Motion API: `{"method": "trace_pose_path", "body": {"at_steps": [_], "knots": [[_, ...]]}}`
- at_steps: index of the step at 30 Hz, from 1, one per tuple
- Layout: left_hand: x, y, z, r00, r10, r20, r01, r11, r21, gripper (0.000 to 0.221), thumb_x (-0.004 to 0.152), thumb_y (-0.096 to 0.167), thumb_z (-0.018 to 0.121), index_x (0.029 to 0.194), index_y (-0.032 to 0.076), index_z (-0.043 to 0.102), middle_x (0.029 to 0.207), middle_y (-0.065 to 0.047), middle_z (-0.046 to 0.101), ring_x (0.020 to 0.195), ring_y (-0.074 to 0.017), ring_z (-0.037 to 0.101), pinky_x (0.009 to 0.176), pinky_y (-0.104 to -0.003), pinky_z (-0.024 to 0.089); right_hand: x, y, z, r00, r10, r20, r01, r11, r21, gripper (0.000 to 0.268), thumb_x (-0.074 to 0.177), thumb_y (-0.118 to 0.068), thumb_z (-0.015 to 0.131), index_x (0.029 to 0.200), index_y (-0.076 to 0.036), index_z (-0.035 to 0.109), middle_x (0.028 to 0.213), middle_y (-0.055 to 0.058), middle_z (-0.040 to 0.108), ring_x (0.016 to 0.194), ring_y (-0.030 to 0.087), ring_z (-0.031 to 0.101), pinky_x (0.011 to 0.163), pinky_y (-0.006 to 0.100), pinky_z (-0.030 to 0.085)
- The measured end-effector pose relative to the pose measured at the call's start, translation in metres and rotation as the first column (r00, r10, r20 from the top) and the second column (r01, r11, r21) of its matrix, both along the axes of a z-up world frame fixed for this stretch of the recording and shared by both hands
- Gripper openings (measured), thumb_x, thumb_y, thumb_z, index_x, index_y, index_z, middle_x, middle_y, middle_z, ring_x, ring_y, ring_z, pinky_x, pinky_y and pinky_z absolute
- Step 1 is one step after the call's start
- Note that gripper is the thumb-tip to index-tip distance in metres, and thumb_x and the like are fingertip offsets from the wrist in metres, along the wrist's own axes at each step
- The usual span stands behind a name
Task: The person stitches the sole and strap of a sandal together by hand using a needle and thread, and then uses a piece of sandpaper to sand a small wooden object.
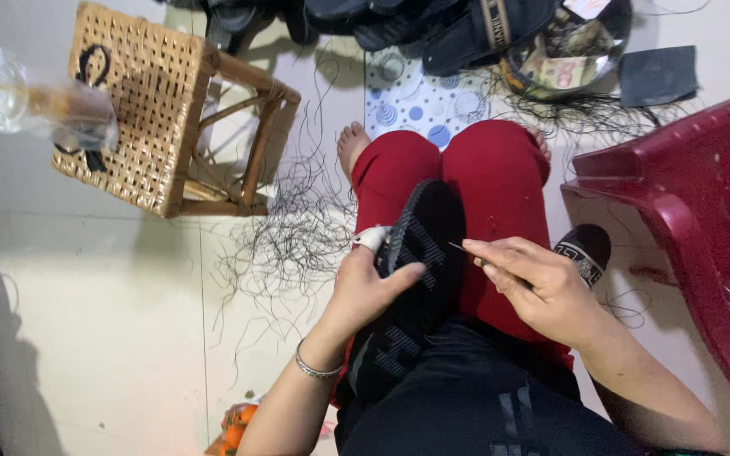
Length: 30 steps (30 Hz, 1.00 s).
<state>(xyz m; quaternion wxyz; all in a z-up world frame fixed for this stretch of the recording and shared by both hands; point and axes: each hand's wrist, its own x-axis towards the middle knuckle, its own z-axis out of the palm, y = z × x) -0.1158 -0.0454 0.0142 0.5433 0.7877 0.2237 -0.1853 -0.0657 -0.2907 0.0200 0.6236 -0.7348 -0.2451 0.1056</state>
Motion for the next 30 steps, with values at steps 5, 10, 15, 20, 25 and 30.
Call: {"method": "trace_pose_path", "body": {"at_steps": [5,10,15,20,25,30], "knots": [[0.013,0.000,0.006,0.989,-0.079,-0.126,0.094,0.988,0.121,0.066,0.071,0.047,0.086,0.110,-0.003,0.068,0.095,-0.031,0.073,0.099,-0.0505,0.071,0.079,-0.055,0.055,0.023,0.022,0.000,0.996,0.069,0.055,-0.060,0.985,-0.164,0.029,0.096,-0.003,0.062,0.121,-0.006,0.077,0.094,0.017,0.076,0.067,0.025,0.075,0.054,0.034,0.060],[0.021,0.001,-0.003,0.993,-0.093,-0.071,0.089,0.994,-0.059,0.060,0.066,0.039,0.089,0.106,0.001,0.068,0.090,-0.025,0.074,0.095,-0.0447,0.074,0.073,-0.047,0.059,0.036,0.030,-0.008,0.991,0.118,0.065,-0.102,0.972,-0.212,0.029,0.096,-0.002,0.061,0.119,-0.006,0.077,0.088,0.016,0.072,0.055,0.021,0.067,0.046,0.030,0.055],[0.026,-0.001,0.000,0.991,-0.128,-0.044,0.125,0.989,-0.076,0.055,0.069,0.037,0.085,0.109,0.003,0.065,0.090,-0.027,0.071,0.093,-0.0483,0.072,0.072,-0.050,0.059,0.039,0.023,-0.003,0.972,0.173,0.158,-0.095,0.909,-0.406,0.028,0.095,-0.006,0.064,0.118,-0.013,0.079,0.088,0.012,0.071,0.060,0.027,0.070,0.049,0.033,0.056],[0.028,-0.006,0.016,0.947,-0.311,-0.080,0.318,0.944,0.088,0.040,0.082,0.043,0.071,0.098,0.011,0.053,0.081,-0.009,0.063,0.076,-0.0355,0.067,0.070,-0.045,0.051,0.046,0.004,-0.003,0.899,0.385,0.208,-0.187,0.768,-0.613,0.052,0.093,-0.001,0.062,0.141,-0.022,0.064,0.103,0.001,0.065,0.075,0.014,0.068,0.061,0.032,0.056],[0.032,-0.004,0.015,0.952,-0.307,0.004,0.306,0.950,0.070,0.036,0.085,0.038,0.068,0.106,0.009,0.059,0.085,-0.011,0.070,0.080,-0.0349,0.069,0.073,-0.044,0.053,0.050,0.002,-0.001,0.939,0.304,0.159,-0.206,0.871,-0.446,0.042,0.098,0.001,0.064,0.137,-0.013,0.065,0.100,0.008,0.066,0.076,0.015,0.065,0.068,0.029,0.055],[0.030,-0.006,0.010,0.951,-0.309,0.005,0.307,0.947,0.092,0.038,0.084,0.039,0.068,0.105,0.009,0.058,0.084,-0.012,0.070,0.080,-0.0371,0.068,0.073,-0.046,0.051,0.047,0.003,-0.008,0.937,0.329,0.119,-0.229,0.834,-0.502,0.044,0.097,-0.004,0.064,0.138,-0.020,0.065,0.107,0.004,0.068,0.082,0.012,0.070,0.067,0.027,0.058]]}}
